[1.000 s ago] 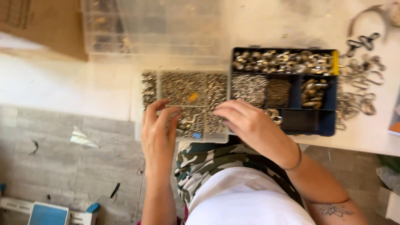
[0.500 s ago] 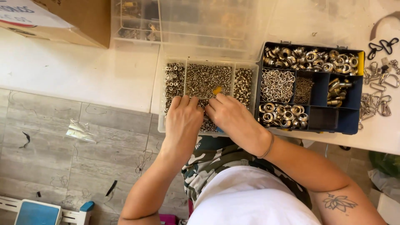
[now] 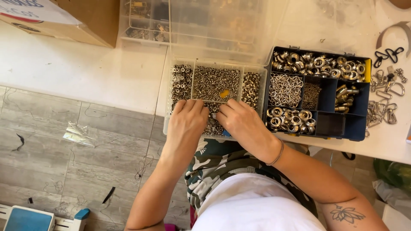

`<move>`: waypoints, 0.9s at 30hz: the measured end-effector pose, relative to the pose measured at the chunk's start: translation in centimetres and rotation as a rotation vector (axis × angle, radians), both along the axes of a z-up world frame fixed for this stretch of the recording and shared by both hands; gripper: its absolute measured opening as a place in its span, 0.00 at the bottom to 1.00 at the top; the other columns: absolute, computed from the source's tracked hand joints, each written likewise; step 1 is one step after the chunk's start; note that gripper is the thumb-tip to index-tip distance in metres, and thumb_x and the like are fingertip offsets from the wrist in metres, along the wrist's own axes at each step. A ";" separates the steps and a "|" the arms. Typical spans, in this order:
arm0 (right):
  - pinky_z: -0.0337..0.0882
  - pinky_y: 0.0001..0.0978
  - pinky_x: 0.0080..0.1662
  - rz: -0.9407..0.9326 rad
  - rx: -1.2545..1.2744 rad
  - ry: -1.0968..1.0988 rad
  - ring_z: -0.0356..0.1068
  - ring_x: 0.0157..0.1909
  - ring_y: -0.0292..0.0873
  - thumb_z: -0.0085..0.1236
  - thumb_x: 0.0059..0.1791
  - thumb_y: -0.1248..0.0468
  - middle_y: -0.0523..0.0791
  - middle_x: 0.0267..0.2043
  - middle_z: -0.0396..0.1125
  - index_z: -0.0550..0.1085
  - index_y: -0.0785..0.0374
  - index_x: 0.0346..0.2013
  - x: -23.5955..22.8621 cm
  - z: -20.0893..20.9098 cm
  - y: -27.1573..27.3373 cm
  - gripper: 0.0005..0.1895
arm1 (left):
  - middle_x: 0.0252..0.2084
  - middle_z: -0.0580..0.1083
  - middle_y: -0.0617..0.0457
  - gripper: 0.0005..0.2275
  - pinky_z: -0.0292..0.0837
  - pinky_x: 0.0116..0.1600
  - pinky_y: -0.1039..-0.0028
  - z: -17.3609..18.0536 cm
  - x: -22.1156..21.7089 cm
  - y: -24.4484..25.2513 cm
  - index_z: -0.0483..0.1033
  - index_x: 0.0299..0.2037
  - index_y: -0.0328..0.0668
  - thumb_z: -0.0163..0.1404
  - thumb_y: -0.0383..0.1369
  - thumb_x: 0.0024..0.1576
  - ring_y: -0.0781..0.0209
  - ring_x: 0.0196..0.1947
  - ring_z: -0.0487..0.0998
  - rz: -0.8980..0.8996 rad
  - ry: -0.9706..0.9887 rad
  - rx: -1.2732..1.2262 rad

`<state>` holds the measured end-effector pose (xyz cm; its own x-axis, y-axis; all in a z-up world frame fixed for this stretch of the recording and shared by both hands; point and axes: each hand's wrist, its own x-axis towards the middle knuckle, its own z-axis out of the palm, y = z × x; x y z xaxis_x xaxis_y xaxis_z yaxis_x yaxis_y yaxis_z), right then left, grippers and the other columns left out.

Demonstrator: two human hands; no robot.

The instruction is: Sorting and picking small metal hardware components like rings and grommets from a storage container.

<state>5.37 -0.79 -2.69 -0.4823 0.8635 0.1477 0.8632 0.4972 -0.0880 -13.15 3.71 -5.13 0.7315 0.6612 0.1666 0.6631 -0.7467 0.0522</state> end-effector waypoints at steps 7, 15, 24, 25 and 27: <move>0.66 0.30 0.38 0.023 -0.007 0.057 0.66 0.35 0.42 0.58 0.50 0.68 0.42 0.25 0.66 0.74 0.59 0.27 -0.8 1.2 -0.1 0.07 | 0.34 0.77 0.55 0.09 0.71 0.50 0.70 4.9 -2.0 0.1 0.77 0.44 0.47 0.60 0.35 0.56 0.57 0.40 0.81 0.093 -0.294 -0.269; 0.77 0.29 0.41 -0.025 -0.194 0.189 0.76 0.40 0.46 0.55 0.50 0.77 0.49 0.39 0.69 0.76 0.68 0.37 -0.6 4.8 0.4 0.05 | 0.43 0.74 0.52 0.09 0.79 0.41 0.58 6.2 -2.3 0.1 0.76 0.52 0.45 0.54 0.30 0.62 0.45 0.38 0.82 0.193 -0.572 -0.498; 0.77 0.27 0.38 0.048 -0.203 0.089 0.74 0.37 0.45 0.64 0.47 0.68 0.48 0.33 0.68 0.76 0.68 0.37 -2.9 2.5 1.2 0.08 | 0.34 0.70 0.55 0.08 0.77 0.38 0.63 4.7 -2.3 0.1 0.77 0.45 0.47 0.47 0.24 0.61 0.57 0.31 0.77 0.317 -0.564 -0.437; 0.77 0.27 0.38 0.050 -0.201 0.089 0.74 0.37 0.45 0.64 0.47 0.68 0.48 0.33 0.68 0.76 0.68 0.37 -3.0 2.2 1.2 0.08 | 0.34 0.70 0.55 0.08 0.77 0.38 0.63 4.4 -2.2 0.1 0.77 0.45 0.47 0.47 0.24 0.61 0.57 0.31 0.77 0.318 -0.564 -0.433; 0.76 0.25 0.37 0.017 -0.149 0.011 0.73 0.36 0.44 0.62 0.48 0.72 0.48 0.31 0.68 0.76 0.68 0.36 -3.4 1.6 0.9 0.04 | 0.36 0.70 0.56 0.03 0.76 0.39 0.68 3.8 -1.9 -0.1 0.79 0.41 0.51 0.54 0.31 0.61 0.57 0.36 0.78 0.317 -0.239 -0.231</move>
